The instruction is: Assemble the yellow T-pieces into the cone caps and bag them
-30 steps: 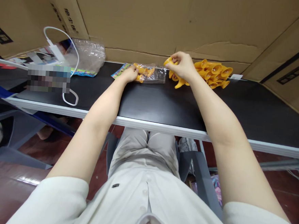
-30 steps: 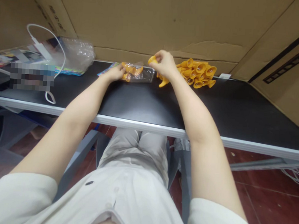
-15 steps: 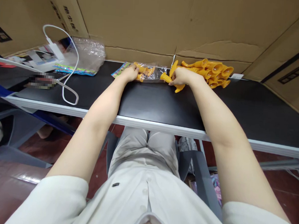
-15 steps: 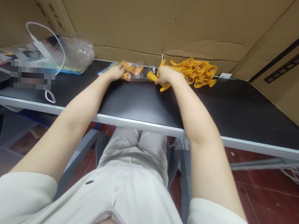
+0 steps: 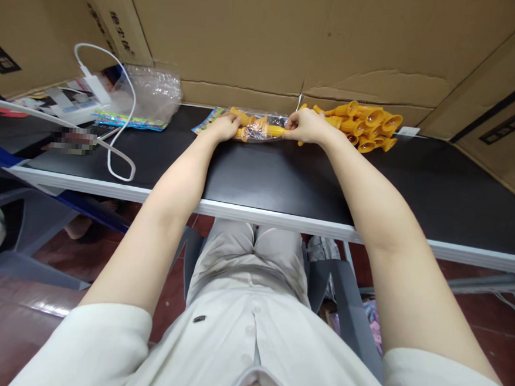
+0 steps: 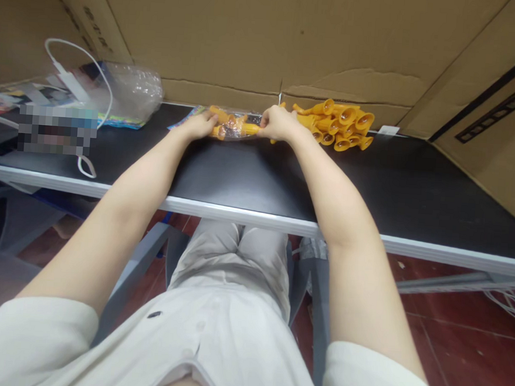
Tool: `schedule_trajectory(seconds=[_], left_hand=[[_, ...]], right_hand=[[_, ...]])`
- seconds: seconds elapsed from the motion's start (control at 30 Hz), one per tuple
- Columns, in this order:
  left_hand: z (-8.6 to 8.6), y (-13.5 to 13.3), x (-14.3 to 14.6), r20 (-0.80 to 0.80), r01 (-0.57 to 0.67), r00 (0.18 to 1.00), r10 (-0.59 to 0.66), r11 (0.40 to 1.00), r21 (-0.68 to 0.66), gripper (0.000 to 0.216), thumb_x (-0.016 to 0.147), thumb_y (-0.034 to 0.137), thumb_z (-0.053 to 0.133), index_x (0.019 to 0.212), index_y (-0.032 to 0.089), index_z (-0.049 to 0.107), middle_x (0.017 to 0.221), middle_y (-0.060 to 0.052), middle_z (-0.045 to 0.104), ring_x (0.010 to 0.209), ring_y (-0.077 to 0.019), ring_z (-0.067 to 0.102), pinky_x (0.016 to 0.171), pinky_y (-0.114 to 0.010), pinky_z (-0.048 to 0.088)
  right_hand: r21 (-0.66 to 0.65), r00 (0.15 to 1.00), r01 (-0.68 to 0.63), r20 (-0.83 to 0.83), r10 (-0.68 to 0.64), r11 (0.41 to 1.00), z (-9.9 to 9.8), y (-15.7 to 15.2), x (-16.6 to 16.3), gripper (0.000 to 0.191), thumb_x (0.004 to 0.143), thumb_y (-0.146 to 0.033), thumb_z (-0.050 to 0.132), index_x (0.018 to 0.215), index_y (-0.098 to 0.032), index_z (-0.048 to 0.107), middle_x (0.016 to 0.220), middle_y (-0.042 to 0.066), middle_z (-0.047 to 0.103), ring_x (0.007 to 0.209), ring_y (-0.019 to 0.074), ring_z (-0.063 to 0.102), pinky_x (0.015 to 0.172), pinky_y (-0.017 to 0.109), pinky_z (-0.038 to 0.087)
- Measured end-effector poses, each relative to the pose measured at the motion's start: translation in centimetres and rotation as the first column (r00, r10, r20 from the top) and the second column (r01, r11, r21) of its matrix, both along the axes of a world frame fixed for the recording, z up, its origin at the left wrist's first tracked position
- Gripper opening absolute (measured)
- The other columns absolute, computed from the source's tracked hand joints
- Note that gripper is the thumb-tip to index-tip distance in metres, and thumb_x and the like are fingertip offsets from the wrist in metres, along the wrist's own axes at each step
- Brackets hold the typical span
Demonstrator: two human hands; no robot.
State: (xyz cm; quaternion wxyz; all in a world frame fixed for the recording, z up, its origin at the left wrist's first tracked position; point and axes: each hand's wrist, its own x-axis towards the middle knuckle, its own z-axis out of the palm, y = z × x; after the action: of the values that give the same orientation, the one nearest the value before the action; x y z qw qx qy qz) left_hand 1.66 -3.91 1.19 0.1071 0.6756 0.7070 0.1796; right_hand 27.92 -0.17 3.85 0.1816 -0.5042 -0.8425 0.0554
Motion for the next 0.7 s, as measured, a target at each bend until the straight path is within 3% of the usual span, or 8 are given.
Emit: schedule_trajectory(seconds=[0.1,0.23,0.33,0.5,0.7], left_hand=[[-0.3,0.6,-0.1,-0.022,0.052,0.998,-0.052,0.999,0.002,0.073,0.116,0.039,0.026,0.175,0.005,0.052,0.188,-0.02,0.045,0.179,-0.0274,0.038,0.146,-0.036,0.026],[-1.1,1.7,-0.2,-0.023,0.115,0.993,-0.115,0.993,0.023,0.071,0.118,0.04,0.026,0.175,0.008,0.054,0.188,-0.018,0.046,0.18,-0.0275,0.036,0.147,-0.039,0.025],[-1.2,1.9,0.0,-0.023,0.134,0.991,-0.134,0.991,0.015,0.071,0.119,0.042,0.026,0.178,0.01,0.051,0.189,-0.017,0.045,0.18,-0.0262,0.035,0.147,-0.037,0.024],[-0.7,1.1,0.7,0.006,0.106,0.994,-0.106,0.994,-0.003,0.071,0.122,0.041,0.024,0.18,0.008,0.047,0.19,-0.016,0.042,0.181,-0.0251,0.033,0.147,-0.035,0.021],[-0.5,0.9,0.9,0.047,0.086,0.995,-0.087,0.996,0.027,0.069,0.123,0.039,0.022,0.179,0.009,0.048,0.189,-0.015,0.045,0.18,-0.0252,0.036,0.147,-0.035,0.023]], right_hand=[[-0.061,0.982,-0.047,-0.184,0.035,0.997,-0.7,0.0,-0.5,0.022,0.081,-0.031,0.099,0.087,-0.021,0.08,0.087,0.008,0.079,0.113,0.0383,0.078,0.109,0.056,0.061],[-0.09,0.962,-0.053,-0.272,0.027,0.995,-1.3,-0.5,-1.4,0.026,0.08,-0.035,0.098,0.092,-0.019,0.082,0.091,0.01,0.081,0.103,0.0334,0.078,0.102,0.049,0.065],[-0.073,0.952,-0.046,-0.307,0.021,0.996,-1.8,-1.0,-2.1,0.029,0.082,-0.038,0.095,0.1,-0.018,0.083,0.098,0.012,0.083,0.106,0.0328,0.078,0.105,0.048,0.065],[-0.091,0.933,-0.033,-0.361,-0.002,0.995,-2.4,-1.0,-2.7,0.022,0.086,-0.028,0.089,0.105,-0.019,0.082,0.11,0.013,0.084,0.114,0.0329,0.078,0.112,0.049,0.064],[-0.091,0.92,-0.037,-0.391,-0.002,0.995,-2.7,0.0,-2.0,0.039,0.083,-0.024,0.086,0.121,-0.021,0.082,0.121,0.014,0.084,0.123,0.0361,0.078,0.115,0.054,0.066]])
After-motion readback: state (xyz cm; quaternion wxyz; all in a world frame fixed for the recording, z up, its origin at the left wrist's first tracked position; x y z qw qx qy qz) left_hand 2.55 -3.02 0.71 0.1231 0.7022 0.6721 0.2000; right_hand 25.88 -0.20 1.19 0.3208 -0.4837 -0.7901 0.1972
